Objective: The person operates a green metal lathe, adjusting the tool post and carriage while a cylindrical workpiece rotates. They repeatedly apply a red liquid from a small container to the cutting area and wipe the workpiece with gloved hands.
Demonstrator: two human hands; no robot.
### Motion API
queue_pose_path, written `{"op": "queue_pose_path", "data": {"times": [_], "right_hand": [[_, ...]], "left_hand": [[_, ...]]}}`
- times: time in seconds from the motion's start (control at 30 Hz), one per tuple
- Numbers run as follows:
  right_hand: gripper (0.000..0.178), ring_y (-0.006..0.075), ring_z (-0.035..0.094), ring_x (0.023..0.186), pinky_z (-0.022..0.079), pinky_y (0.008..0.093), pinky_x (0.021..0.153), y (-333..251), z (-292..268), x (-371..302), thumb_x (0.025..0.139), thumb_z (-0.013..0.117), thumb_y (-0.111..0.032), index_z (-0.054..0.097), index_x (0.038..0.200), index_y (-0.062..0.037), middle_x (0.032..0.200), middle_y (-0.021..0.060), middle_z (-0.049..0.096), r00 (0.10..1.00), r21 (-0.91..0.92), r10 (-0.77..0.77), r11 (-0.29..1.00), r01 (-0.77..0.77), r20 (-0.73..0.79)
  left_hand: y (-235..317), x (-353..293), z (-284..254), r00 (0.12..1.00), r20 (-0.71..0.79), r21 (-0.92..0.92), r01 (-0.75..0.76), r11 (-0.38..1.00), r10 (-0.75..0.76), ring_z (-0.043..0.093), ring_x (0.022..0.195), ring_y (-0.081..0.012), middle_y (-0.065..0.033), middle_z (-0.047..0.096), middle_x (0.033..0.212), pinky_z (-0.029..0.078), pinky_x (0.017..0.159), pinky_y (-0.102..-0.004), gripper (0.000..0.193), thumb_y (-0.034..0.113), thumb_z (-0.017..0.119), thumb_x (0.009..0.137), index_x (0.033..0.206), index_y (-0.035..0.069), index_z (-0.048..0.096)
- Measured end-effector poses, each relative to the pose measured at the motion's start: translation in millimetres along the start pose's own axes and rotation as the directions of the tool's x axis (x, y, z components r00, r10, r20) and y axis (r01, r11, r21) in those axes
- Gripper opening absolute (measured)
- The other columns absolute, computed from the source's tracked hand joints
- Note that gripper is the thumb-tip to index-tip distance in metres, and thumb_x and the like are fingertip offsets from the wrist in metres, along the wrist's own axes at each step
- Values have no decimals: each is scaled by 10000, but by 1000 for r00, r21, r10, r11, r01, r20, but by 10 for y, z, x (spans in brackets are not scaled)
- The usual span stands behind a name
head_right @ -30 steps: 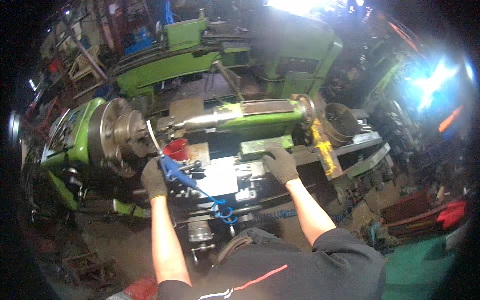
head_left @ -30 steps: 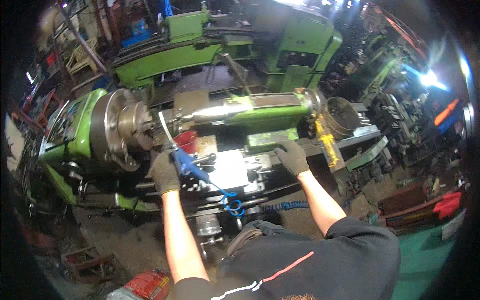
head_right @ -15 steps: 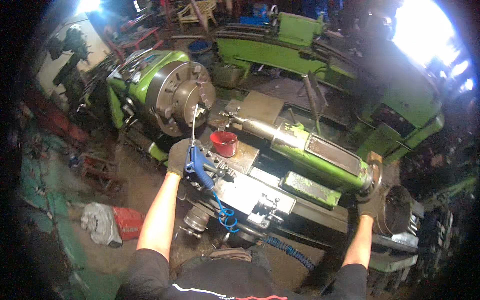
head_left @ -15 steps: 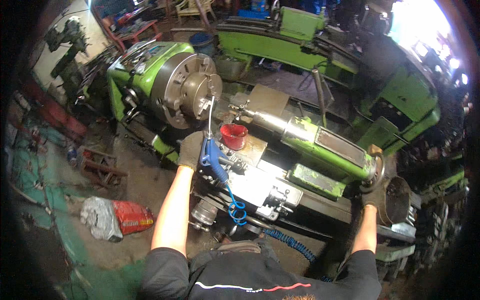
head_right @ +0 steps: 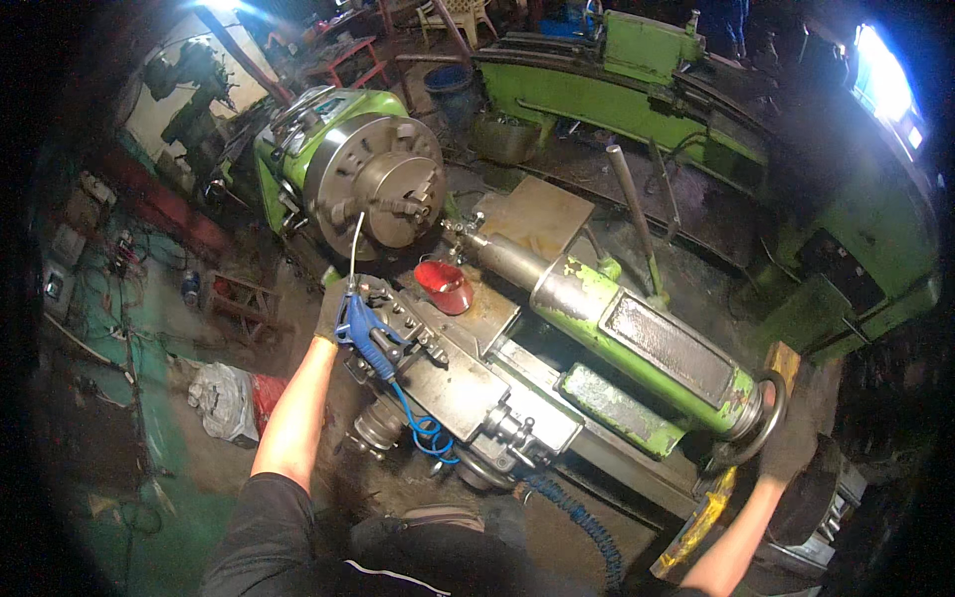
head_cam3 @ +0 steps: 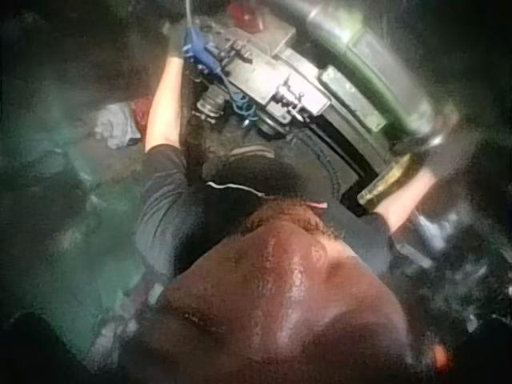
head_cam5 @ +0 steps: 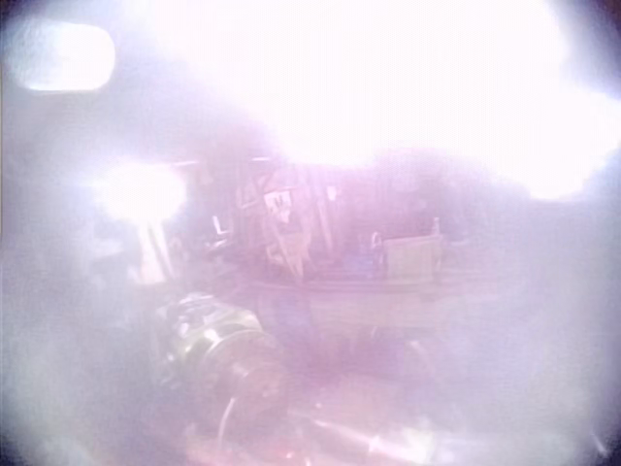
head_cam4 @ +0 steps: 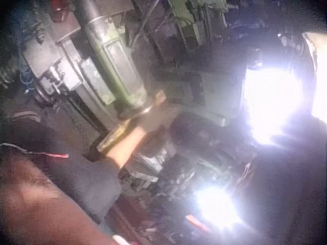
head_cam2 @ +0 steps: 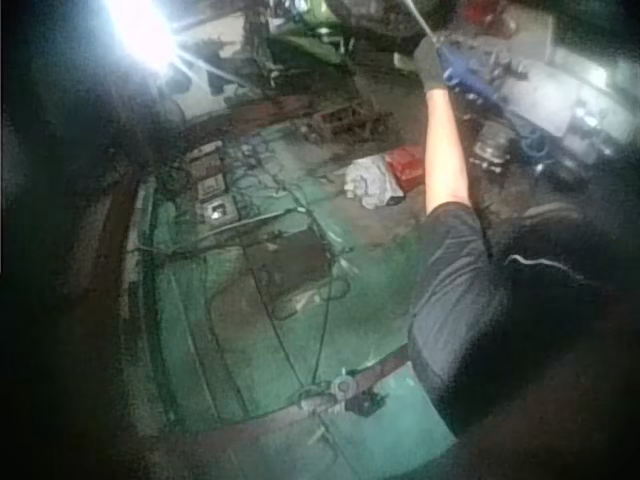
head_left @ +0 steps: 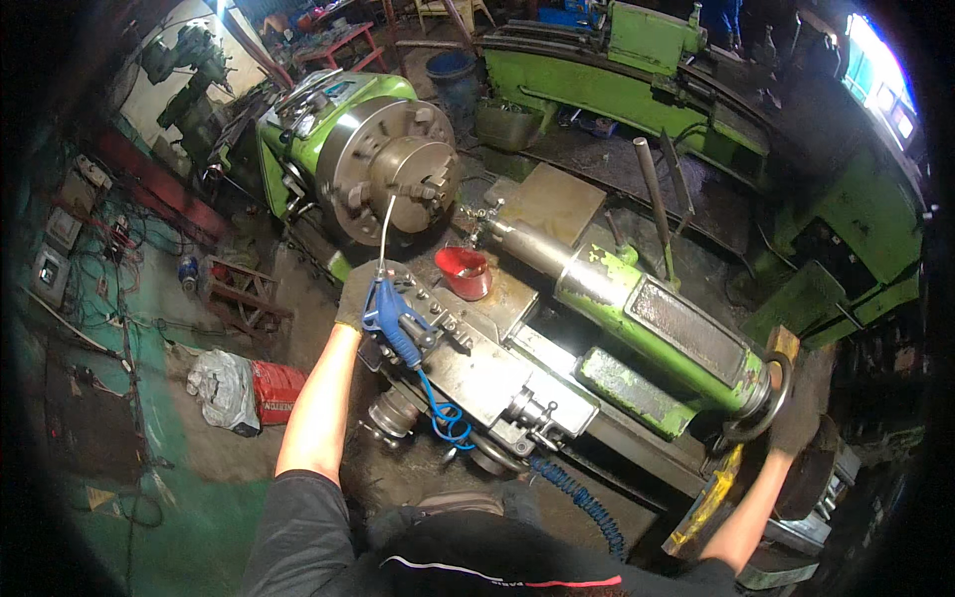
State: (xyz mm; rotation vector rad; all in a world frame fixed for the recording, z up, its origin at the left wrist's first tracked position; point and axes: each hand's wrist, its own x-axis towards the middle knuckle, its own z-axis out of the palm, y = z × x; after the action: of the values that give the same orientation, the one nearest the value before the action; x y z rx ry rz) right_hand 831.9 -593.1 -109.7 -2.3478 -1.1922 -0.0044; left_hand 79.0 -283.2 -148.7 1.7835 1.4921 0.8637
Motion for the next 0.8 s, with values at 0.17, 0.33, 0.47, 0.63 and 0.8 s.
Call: {"op": "queue_pose_path", "data": {"times": [0.17, 0.33, 0.47, 0.63, 0.8], "right_hand": [[530, 222, 751, 1210, 572, 366, 1005, 621, 730, -495, 1127, 641, -354, 599, 1612, -146, 1413, 113, 765, 998, 251, 60, 966, -66, 31], [544, 244, 731, 1202, 568, 398, 1029, 1642, 1135, 437, 1106, 637, -326, 601, 1574, -50, 1363, 145, 769, 982, 569, 188, 808, -153, -2], [457, 351, 715, 1238, 549, 454, 1061, 852, 693, -838, 1083, 625, -238, 672, 1483, -23, 1346, 212, 761, 975, 133, -17, 990, 47, -221], [548, 424, 609, 1446, 456, 481, 1214, 234, 729, -2318, 1107, 648, -286, 617, 1542, 46, 1535, 298, 653, 950, -89, 304, 950, -298, 72], [686, 455, 582, 1436, 434, 505, 1228, -482, 355, -1460, 1081, 700, -439, 613, 1521, 80, 1551, 314, 624, 809, 129, 274, 961, -243, -521]], "left_hand": [[-1, 86, 0, 998, -11, -64, 68, 996, -69, 804, 993, -241, -126, 834, 1096, 634, 923, -388, 222, 170, 672, 1044, 1127, 19, 811], [-356, 257, 95, 982, 51, 182, -187, 965, 181, 798, 1008, -216, -109, 840, 1081, 628, 922, -380, 256, 213, 669, 1058, 1135, 19, 818], [-241, 115, 1, 979, 73, 314, -206, 927, 192, 802, 1025, -211, -118, 844, 1091, 633, 934, -386, 280, 231, 656, 1062, 1145, 20, 822], [-205, 245, 215, 937, 30, 548, -307, 778, 349, 772, 1068, -400, -175, 809, 1109, 610, 932, -481, 309, 349, 695, 1001, 1133, 97, 818], [-73, 80, 40, 926, -8, 393, -344, 853, 377, 743, 1029, -440, -202, 763, 1061, 582, 874, -528, 217, 272, 670, 1000, 1062, 87, 765]]}}
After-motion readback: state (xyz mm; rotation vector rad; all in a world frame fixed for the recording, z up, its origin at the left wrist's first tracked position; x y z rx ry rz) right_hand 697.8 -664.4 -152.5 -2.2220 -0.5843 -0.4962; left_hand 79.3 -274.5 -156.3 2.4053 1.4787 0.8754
